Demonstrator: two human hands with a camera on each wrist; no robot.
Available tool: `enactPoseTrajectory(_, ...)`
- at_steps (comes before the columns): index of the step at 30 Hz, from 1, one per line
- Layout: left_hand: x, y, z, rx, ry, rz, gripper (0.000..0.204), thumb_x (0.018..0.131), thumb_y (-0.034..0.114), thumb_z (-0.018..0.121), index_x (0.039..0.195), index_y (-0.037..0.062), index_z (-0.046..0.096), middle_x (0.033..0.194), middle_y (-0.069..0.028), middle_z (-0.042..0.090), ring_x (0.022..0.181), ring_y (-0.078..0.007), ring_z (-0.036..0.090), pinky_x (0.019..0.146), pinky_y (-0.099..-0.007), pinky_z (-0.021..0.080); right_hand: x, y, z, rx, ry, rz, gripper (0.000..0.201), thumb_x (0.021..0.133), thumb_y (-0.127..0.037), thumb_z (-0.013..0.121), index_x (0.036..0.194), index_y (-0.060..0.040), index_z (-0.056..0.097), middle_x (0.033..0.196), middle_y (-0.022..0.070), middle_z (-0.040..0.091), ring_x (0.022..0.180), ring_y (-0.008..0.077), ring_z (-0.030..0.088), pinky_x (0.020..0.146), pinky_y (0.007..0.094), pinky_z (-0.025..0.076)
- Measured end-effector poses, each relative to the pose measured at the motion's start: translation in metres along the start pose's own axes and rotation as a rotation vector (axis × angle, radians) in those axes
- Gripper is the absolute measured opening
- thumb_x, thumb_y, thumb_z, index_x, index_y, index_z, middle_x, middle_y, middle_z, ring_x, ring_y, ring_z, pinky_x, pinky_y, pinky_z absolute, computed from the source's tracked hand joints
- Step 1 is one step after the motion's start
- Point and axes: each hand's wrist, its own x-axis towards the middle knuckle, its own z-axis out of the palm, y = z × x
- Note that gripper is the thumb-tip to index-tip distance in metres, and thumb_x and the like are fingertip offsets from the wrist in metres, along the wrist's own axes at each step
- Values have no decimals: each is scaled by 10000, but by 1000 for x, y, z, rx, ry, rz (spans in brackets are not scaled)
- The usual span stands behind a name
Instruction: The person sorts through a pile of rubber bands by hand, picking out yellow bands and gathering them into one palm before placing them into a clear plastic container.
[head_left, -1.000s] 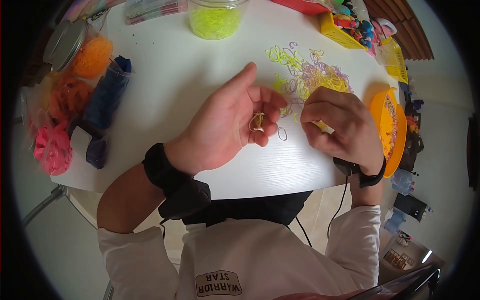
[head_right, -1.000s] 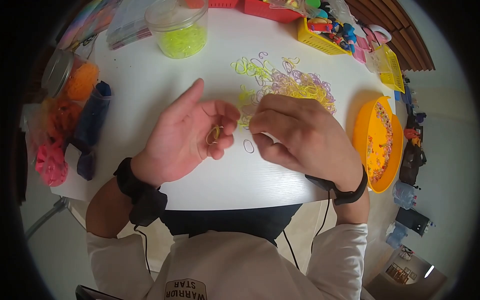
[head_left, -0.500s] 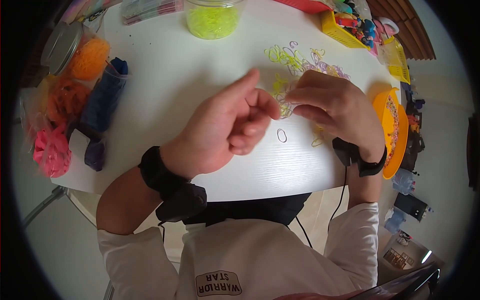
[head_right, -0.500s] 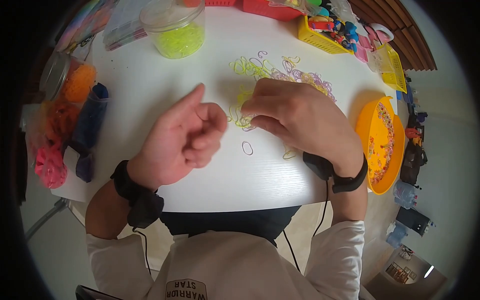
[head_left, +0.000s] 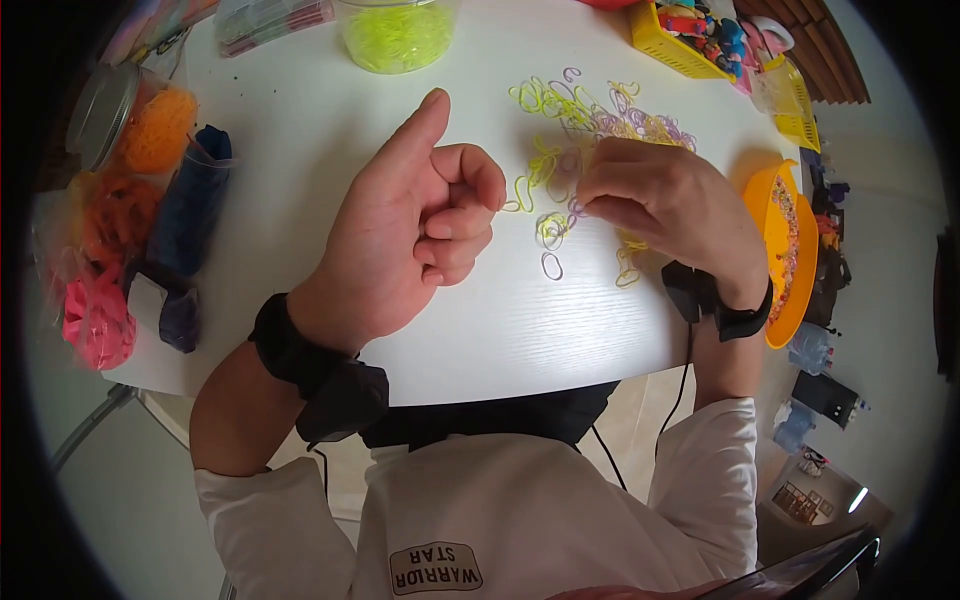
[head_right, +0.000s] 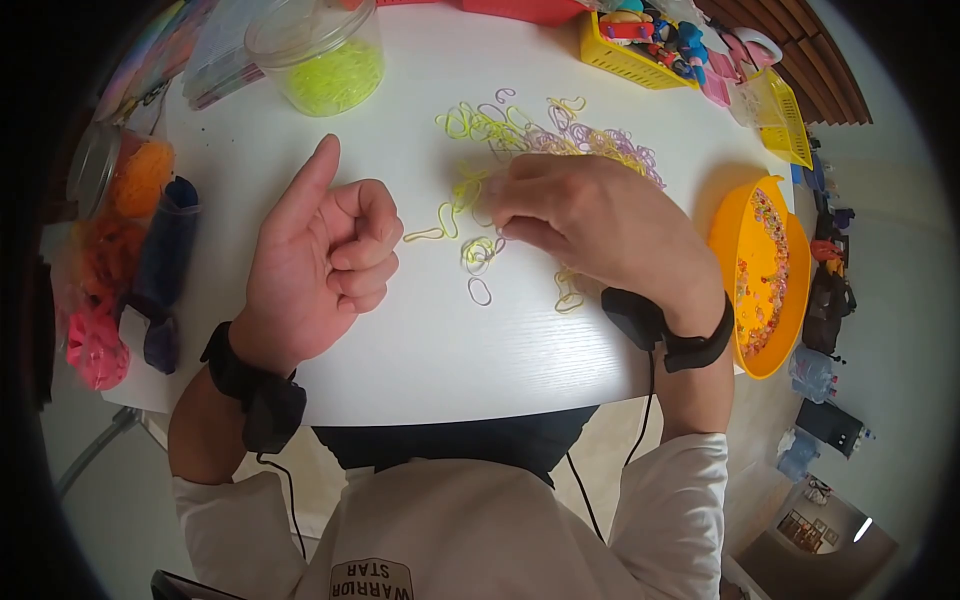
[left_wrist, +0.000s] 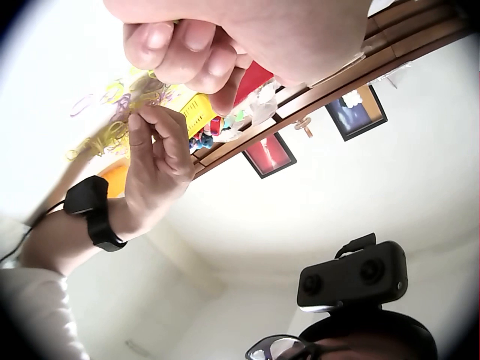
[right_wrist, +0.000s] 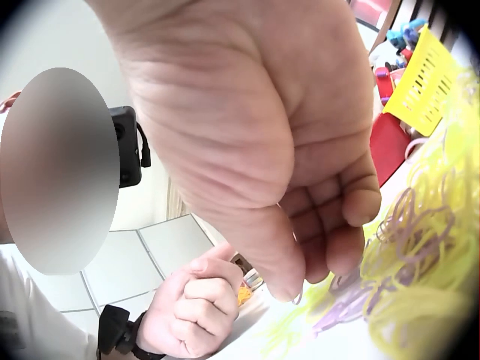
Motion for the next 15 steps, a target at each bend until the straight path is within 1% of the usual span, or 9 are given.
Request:
enactPoseTrajectory(3,0,1,1,13,6,3,606,1000,597,255,765,108,525,573,64,253,458,-66,192,443,-224,186,-4,2,-4,-43,-61,76,147,772,-43,713,897,-58,637,871,63,598,792,277,612,690,380,487)
enactPoseTrajectory(6,0,0,1,15,3,-1,608,1000,598,255,768,106,526,572,63,255,458,-67,194,448,-226,191,-3,-3,4,-9,9,-4,169,758,-44,723,898,-55,629,898,75,595,818,285,608,701,386,487)
enactPoseTrajectory(9,0,-1,1,17,-5,-5,610,1000,599,255,772,103,527,569,62,256,458,-68,196,451,-226,195,-2,-8,14,-17,-46,-24,169,813,-113,680,964,-54,633,946,81,598,899,295,609,762,402,490)
enactPoseTrajectory(12,0,-1,1,21,3,-6,610,1000,598,255,775,101,528,565,61,256,457,-69,199,453,-226,197,1,-12,18,-36,-82,-11,152,810,-124,684,930,-47,631,903,87,586,859,297,611,740,410,494)
enactPoseTrajectory(15,0,0,1,20,-1,-3,612,1001,597,253,779,98,530,563,60,255,457,-72,202,455,-227,200,1,-12,16,9,-89,-32,126,812,-124,681,904,-52,631,873,89,576,827,303,612,717,411,496)
